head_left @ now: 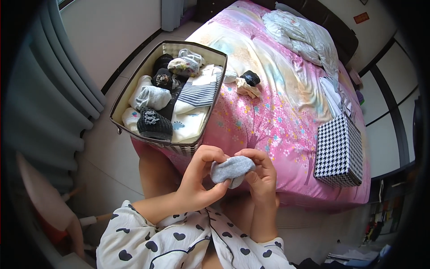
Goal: The person sorts and folds several socks on a bed, placing them one by one into a storage box, before closing the lid and moving the box onto a nightstand.
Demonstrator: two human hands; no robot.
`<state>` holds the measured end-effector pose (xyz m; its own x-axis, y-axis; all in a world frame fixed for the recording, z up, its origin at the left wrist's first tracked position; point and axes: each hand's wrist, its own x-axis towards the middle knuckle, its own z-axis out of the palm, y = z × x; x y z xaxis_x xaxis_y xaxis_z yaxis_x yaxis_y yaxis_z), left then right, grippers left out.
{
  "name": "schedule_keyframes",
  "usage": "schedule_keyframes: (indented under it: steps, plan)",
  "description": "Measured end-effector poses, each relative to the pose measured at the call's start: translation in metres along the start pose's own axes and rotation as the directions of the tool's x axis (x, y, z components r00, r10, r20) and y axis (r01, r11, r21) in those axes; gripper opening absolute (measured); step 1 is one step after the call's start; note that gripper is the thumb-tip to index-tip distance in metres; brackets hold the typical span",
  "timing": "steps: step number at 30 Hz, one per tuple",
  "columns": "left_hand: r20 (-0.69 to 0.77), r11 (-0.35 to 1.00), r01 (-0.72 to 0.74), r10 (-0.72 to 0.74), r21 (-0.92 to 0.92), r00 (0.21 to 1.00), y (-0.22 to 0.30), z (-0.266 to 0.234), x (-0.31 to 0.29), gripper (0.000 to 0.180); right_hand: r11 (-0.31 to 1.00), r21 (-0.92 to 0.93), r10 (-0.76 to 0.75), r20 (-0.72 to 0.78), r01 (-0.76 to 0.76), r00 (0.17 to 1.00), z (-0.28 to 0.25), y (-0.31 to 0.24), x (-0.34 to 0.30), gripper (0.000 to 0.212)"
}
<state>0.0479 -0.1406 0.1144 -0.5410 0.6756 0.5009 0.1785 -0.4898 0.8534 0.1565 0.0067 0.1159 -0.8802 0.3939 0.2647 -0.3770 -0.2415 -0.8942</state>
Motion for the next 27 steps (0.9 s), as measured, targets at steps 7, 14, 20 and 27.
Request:
schedule_keyframes:
  steps: [7, 14, 20, 27]
  plan:
    - [0.036, 0.855, -0.33, 0.345, 0.4, 0.938, 0.058, -0.075, -0.012, 0.05, 0.959, -0.261, -0.015, 0.348, 0.112, 0.937, 0.059, -0.013, 0.029, 0.045]
    - [0.09, 0.817, -0.254, 0.243, 0.518, 0.966, 0.081, -0.138, 0.038, 0.041, 0.787, -0.572, -0.031, 0.341, 0.233, 0.939, 0.099, -0.019, 0.082, 0.049]
    - [0.04, 0.778, -0.158, 0.169, 0.608, 0.985, 0.082, -0.173, 0.088, 0.051, 0.625, -0.693, -0.18, 0.321, 0.36, 0.93, 0.112, -0.02, 0.153, 0.039]
    - [0.056, 0.55, -0.086, 0.072, 0.831, 0.996, 0.069, -0.165, 0.114, 0.035, 0.607, -0.744, -0.101, 0.275, 0.278, 0.956, 0.104, -0.002, 0.21, 0.023]
